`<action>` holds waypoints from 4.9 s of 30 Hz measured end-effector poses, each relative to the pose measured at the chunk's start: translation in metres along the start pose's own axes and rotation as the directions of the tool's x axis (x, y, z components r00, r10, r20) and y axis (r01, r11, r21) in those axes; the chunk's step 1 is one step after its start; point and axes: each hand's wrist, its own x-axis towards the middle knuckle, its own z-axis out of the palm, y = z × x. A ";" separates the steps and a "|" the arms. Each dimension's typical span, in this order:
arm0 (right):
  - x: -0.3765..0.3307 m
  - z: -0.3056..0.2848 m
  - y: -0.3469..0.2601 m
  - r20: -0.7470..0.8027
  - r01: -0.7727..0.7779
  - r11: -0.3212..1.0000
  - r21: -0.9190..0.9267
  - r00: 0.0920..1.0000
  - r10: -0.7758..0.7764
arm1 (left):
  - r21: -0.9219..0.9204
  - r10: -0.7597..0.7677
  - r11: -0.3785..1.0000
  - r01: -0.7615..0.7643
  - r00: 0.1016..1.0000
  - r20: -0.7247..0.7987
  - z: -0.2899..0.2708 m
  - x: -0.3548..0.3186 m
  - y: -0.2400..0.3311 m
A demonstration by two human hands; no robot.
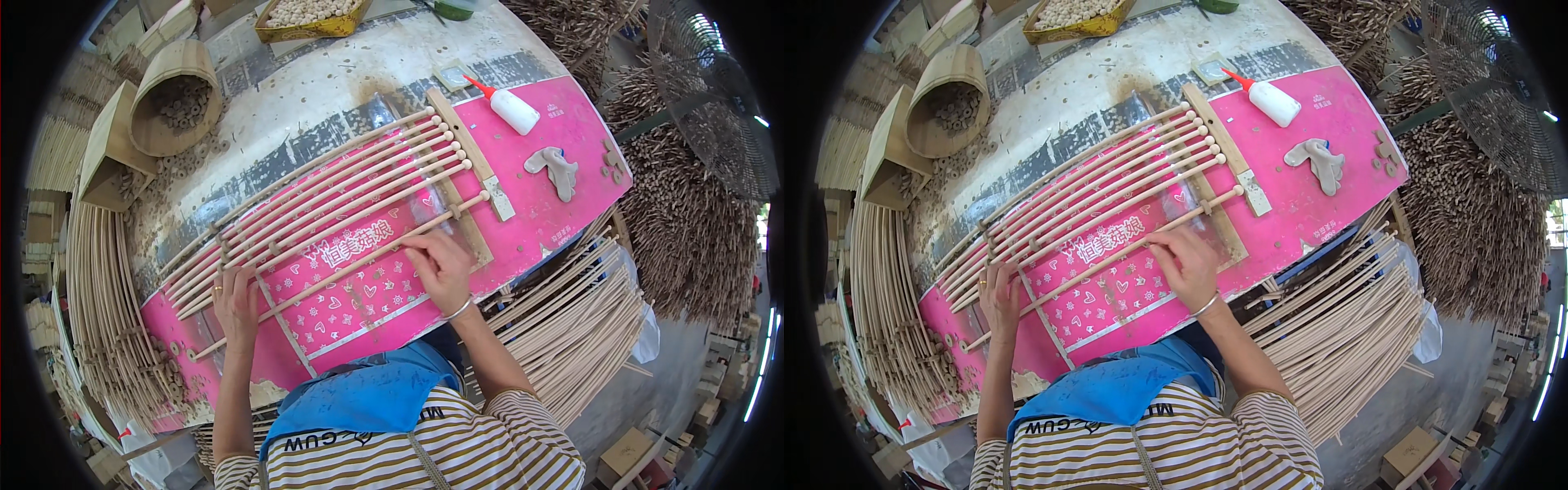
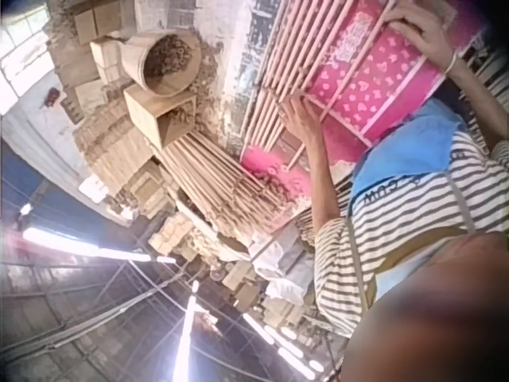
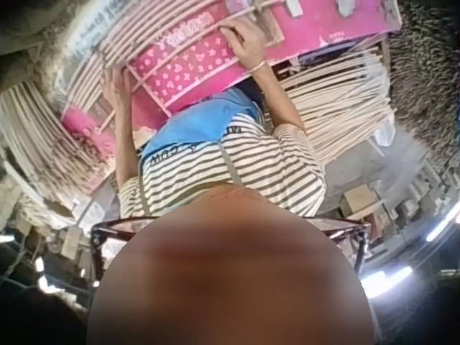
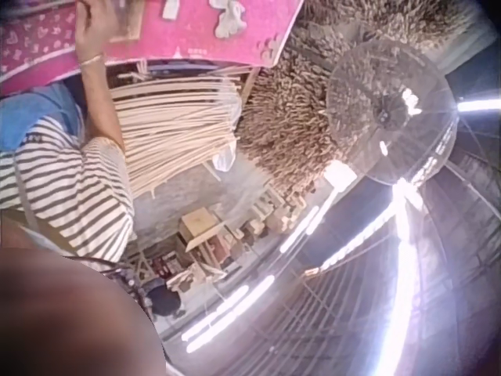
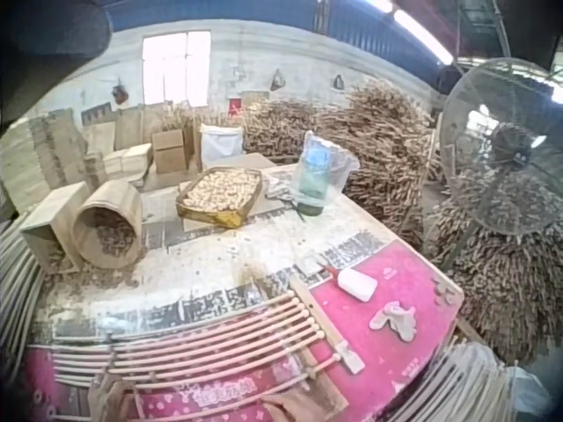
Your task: Assembling a wooden rack structure by applying glue and fitting wooden dowels into crossbars.
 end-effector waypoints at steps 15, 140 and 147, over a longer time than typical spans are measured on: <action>0.001 0.082 -0.027 0.578 -0.702 0.190 0.687 0.686 0.441 | 0.053 0.090 0.995 -0.085 0.991 -0.096 -0.064 -0.021 0.016; 0.017 0.043 -0.017 0.258 -0.379 0.840 0.389 0.920 0.296 | -0.214 0.111 0.970 -0.115 0.993 -0.030 0.011 0.042 0.028; 0.006 0.125 -0.044 0.660 -0.699 0.440 0.564 0.702 0.268 | -0.360 0.091 0.923 -0.136 0.986 -0.140 -0.047 0.023 0.054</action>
